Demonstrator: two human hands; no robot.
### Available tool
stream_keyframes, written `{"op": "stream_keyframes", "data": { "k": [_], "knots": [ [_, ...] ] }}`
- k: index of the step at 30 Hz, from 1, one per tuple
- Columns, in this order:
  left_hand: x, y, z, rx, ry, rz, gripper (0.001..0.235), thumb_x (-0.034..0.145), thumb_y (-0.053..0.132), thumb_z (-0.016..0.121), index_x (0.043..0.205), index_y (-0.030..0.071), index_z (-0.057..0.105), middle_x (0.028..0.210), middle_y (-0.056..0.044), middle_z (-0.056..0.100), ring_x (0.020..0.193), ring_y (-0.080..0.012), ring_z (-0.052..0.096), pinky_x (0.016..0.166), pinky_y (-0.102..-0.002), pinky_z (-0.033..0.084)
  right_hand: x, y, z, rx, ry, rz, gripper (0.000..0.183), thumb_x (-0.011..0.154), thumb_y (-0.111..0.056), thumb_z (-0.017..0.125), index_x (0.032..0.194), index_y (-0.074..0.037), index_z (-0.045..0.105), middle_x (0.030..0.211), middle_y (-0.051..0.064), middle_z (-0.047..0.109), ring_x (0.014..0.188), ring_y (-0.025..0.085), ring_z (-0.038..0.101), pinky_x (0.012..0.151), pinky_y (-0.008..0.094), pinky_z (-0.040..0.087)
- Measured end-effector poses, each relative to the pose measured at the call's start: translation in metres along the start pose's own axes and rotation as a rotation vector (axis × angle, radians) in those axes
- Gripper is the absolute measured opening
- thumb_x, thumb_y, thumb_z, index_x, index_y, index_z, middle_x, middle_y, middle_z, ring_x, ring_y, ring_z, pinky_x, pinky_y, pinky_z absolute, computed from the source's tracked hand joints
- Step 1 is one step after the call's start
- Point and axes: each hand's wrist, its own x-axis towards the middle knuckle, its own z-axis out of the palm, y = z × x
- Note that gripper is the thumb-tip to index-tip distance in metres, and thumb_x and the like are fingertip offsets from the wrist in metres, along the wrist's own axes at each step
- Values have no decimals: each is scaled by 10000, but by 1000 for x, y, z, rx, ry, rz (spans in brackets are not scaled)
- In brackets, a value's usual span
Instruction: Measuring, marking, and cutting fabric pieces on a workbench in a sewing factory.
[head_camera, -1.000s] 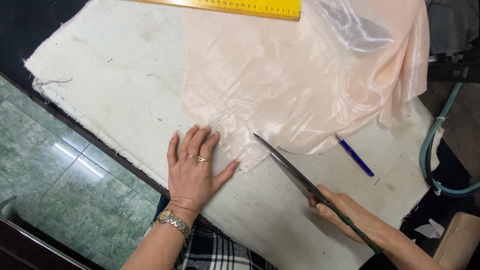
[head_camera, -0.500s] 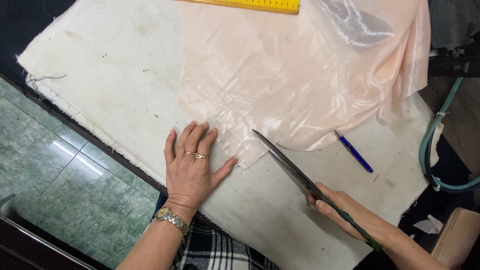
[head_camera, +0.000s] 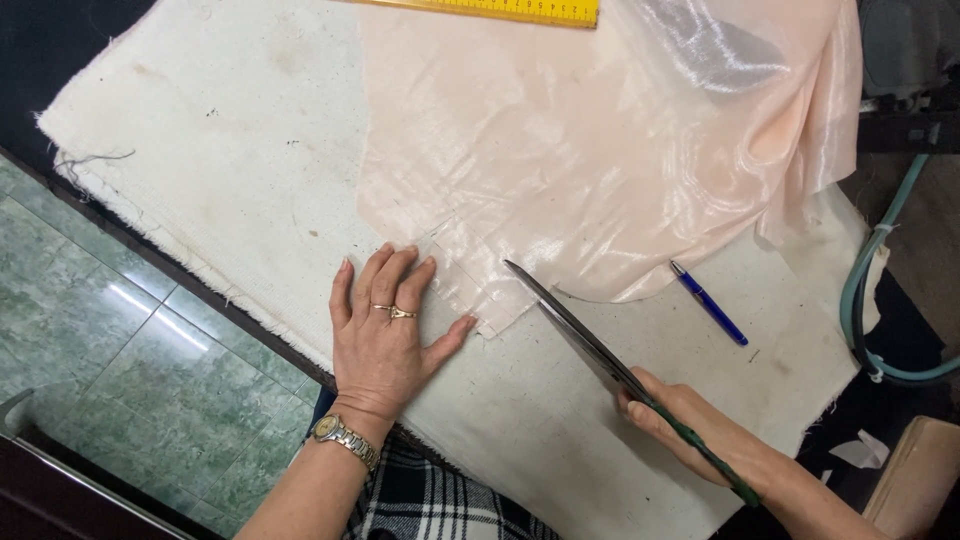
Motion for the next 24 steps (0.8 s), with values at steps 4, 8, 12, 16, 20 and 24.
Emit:
{"op": "stream_keyframes", "data": {
  "k": [4,8,12,16,20,24],
  "knots": [
    [-1,0,1,-2,6,-3,622,824,581,707,1226,125,576,1282,-53,570,1276,-256,504,1149,-476,254,-1,-1,0,-26,15,-39,457,871,-584,386,853,-149,527,764,-35,494,673,111,447,641,241,362],
    [0,0,0,-1,-7,-3,627,827,587,695,1231,122,574,1286,-59,567,1277,-260,500,1150,-471,247,0,6,1,-74,14,-31,385,920,-521,403,886,-160,532,739,-39,431,643,111,409,606,253,357],
    [-1,0,1,-2,5,-3,626,827,587,698,1229,125,573,1286,-60,572,1275,-261,506,1149,-472,249,0,9,3,-78,31,6,358,953,-479,436,845,-145,510,707,-39,396,609,110,389,583,264,337],
    [-1,0,1,1,-1,-6,622,826,587,695,1226,126,576,1281,-57,571,1276,-258,503,1149,-475,249,0,6,2,-80,36,61,326,969,-436,465,854,-141,542,701,-41,379,599,107,388,582,265,326],
    [0,1,0,0,16,-4,608,827,580,700,1211,122,587,1273,-59,577,1264,-256,512,1140,-473,264,-1,6,-2,-111,25,-18,338,954,-449,433,913,-145,573,728,-43,421,626,102,415,593,257,355],
    [0,0,1,-4,13,-4,611,825,579,704,1211,122,577,1285,-56,569,1269,-248,513,1142,-477,263,-5,-12,-6,-43,-26,-174,313,984,-393,396,881,-129,531,786,-32,480,695,105,447,664,254,392]
  ]
}}
